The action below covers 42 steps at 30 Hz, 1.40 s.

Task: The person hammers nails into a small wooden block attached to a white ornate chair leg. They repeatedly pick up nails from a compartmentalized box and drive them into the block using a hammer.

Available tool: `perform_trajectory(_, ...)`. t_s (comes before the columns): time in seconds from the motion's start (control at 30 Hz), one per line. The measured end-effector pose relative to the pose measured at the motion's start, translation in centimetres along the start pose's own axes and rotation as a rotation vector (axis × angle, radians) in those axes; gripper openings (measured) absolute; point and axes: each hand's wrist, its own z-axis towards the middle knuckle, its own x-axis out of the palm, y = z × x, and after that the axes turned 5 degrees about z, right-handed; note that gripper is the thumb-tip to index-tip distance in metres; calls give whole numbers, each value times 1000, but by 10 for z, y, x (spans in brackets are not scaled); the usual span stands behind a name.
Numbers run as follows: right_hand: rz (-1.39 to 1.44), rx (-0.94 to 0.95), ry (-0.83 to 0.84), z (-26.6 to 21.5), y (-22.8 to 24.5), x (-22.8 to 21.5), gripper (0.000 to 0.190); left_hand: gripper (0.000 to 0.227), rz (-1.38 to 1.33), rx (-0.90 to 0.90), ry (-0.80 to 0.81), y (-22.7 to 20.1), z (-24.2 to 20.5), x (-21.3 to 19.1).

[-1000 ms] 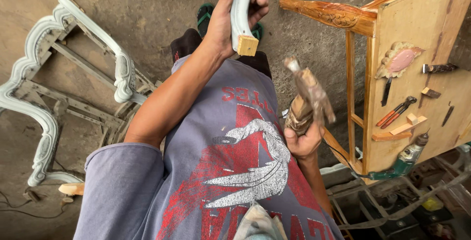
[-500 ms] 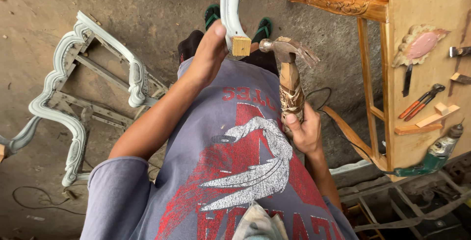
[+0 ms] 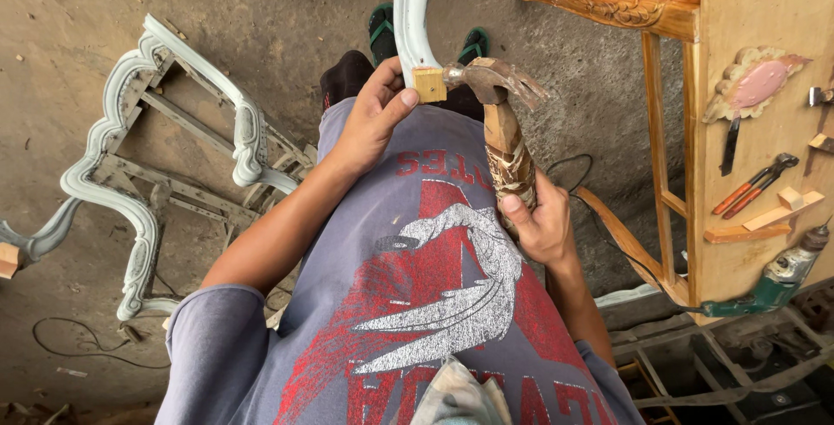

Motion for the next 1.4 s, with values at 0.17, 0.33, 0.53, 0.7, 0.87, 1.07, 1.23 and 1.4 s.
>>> perform_trajectory(0.17,45,-7,1,0,-5,-2,62,63,17,-4,-13,-2,2,-2)
perform_trajectory(0.33,253,-10,-5,-1,-8,-5,59,71,-39,-4,8,-9,3,0)
perform_trajectory(0.53,-81,-144,-113,1,-11,-8,64,66,38,3,27,-15,5,3)
perform_trajectory(0.7,-252,-406,-176,0,-18,-8,80,61,53,2,-21,-8,6,7)
perform_trajectory(0.87,-360,-303,-63,1,-29,-7,71,60,-17,16,-58,-7,6,8)
perform_trajectory(1.07,-184,-333,-164,-3,-29,-16,77,59,28,-15,-69,-10,4,9)
perform_trajectory(1.23,-9,-107,-313,-18,-22,-17,57,56,-147,-10,-2,-6,5,-10)
perform_trajectory(1.4,359,-113,-451,-43,-38,-15,53,45,-70,-205,-149,23,18,-60)
